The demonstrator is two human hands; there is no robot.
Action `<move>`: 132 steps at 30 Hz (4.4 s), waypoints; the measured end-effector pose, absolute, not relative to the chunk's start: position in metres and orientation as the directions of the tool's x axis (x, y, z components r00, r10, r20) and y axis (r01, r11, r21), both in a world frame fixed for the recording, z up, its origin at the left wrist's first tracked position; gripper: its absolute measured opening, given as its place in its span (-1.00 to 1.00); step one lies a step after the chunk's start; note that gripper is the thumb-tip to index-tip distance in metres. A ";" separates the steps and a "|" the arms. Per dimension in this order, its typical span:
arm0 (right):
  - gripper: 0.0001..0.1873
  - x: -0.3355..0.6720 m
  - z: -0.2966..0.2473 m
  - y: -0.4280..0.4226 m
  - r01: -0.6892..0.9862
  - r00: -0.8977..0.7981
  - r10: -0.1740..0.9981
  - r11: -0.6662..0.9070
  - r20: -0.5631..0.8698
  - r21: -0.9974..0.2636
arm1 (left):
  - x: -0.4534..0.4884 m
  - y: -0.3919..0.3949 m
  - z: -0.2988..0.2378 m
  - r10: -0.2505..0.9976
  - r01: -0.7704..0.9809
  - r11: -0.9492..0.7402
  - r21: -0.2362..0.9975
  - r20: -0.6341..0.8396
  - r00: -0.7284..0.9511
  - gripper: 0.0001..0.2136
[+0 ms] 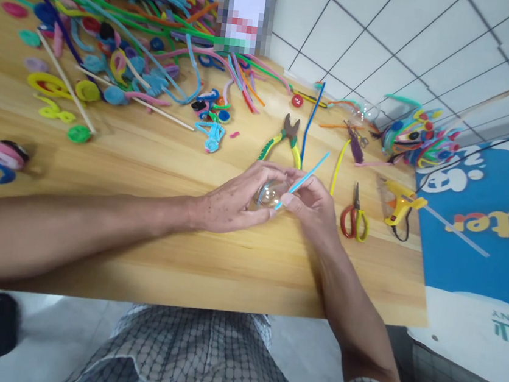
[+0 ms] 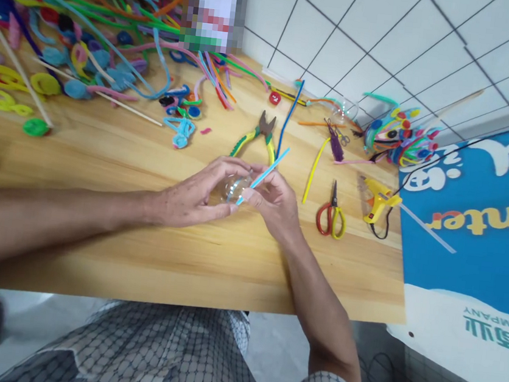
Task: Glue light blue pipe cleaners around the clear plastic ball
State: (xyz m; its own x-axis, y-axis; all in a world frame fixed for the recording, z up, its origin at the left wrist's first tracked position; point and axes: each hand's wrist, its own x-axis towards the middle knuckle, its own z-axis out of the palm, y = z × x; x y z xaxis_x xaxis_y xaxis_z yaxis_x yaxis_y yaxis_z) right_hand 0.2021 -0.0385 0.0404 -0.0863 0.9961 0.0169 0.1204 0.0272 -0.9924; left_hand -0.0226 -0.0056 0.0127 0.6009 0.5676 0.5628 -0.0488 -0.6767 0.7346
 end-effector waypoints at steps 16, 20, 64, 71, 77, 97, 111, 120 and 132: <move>-0.70 0.199 0.035 -0.045 0.108 -0.089 0.985 0.160 0.150 -0.981 | -0.021 -0.006 0.004 0.579 0.020 -0.651 0.759 0.480 0.659 -0.32; -0.70 0.197 0.033 -0.047 0.108 -0.057 0.987 0.158 0.153 -0.982 | -0.020 -0.007 0.003 0.585 0.011 -0.646 0.763 0.486 0.649 -0.32; -0.65 0.196 0.042 -0.034 0.158 -0.148 0.968 0.227 0.204 -0.961 | -0.027 -0.002 0.000 0.620 0.088 -0.673 0.735 0.495 0.609 -0.29; -0.77 0.197 0.039 -0.019 0.191 -0.213 0.946 0.285 0.243 -0.939 | -0.027 0.002 0.001 0.651 0.069 -0.655 0.752 0.516 0.556 -0.32; -0.78 0.200 0.041 -0.023 0.189 -0.214 0.951 0.263 0.222 -0.946 | -0.026 0.001 0.002 0.655 0.080 -0.646 0.759 0.498 0.568 -0.45; -0.57 0.190 0.038 -0.023 0.044 -0.086 0.989 0.124 0.120 -0.991 | -0.029 0.000 0.004 0.613 0.035 -0.635 0.771 0.476 0.631 -0.46; -0.62 0.188 0.036 -0.026 0.029 -0.112 0.988 0.110 0.106 -0.994 | -0.029 -0.004 0.005 0.731 0.286 -0.585 0.759 0.341 0.592 -0.25; -0.61 0.192 0.032 -0.022 -0.006 -0.085 0.991 0.106 0.106 -0.994 | -0.029 -0.003 0.006 0.673 0.154 -0.600 0.785 0.392 0.627 -0.34; -0.61 0.188 0.025 -0.021 -0.110 -0.019 0.998 0.060 0.062 -0.992 | -0.030 -0.001 0.005 0.658 0.101 -0.555 0.826 0.361 0.661 -0.32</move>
